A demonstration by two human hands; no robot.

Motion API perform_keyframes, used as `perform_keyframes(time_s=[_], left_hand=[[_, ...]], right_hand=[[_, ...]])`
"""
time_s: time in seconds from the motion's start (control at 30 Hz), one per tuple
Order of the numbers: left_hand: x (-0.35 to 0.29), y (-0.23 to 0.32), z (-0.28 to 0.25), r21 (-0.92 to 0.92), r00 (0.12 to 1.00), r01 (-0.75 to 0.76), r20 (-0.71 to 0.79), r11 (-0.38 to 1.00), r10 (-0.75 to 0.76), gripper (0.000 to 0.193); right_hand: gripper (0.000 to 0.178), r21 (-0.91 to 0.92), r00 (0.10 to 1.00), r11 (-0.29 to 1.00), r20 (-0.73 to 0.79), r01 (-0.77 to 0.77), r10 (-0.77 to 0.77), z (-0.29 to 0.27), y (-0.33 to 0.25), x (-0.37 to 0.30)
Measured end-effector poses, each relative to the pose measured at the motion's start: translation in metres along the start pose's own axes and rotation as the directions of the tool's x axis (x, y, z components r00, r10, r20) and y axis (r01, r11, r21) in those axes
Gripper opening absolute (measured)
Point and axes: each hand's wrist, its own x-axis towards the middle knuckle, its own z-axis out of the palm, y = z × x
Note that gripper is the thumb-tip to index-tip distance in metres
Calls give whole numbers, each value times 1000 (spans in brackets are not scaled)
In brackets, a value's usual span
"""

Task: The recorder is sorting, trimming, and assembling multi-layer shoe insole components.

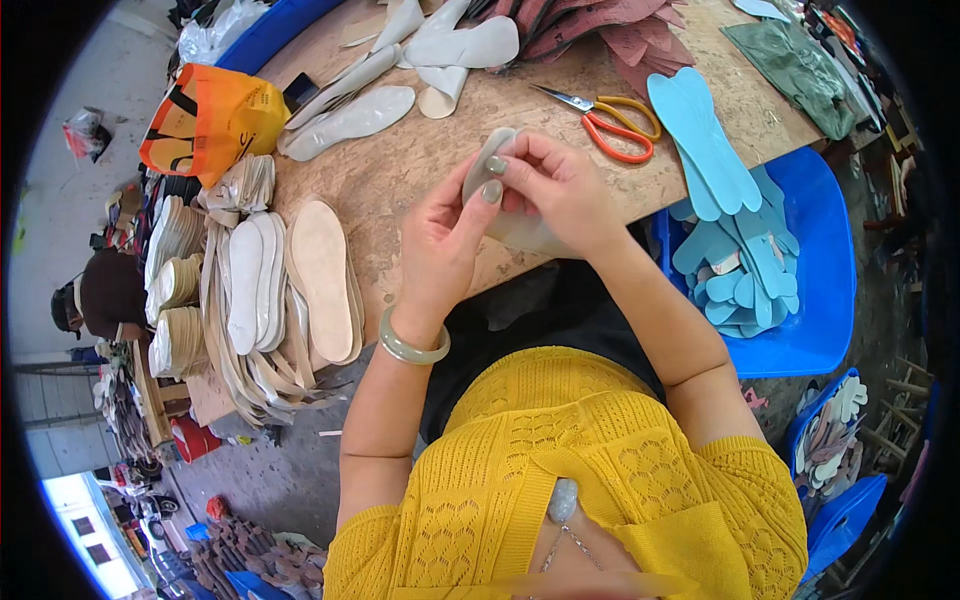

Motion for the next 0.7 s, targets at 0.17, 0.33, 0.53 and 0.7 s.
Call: perform_keyframes(time_s=[0.17,0.33,0.53,0.7], left_hand=[[17,-13,-23,-212,957,266,-62,940,-285,22],[41,-20,-58,-93,951,283,-106,955,-292,22],[62,9,-66,241,968,-98,-201,966,148,21],[47,12,-50,405,867,-291,-271,867,418,21]], right_hand=[[8,-622,756,558,85,549,-649,4,3,-8],[15,-323,501,395,681,860,-534,17,29,-55],[12,-625,781,723,594,295,195,-34,152,-100],[20,-801,617,596,498,58,609,-39,244,-93]])
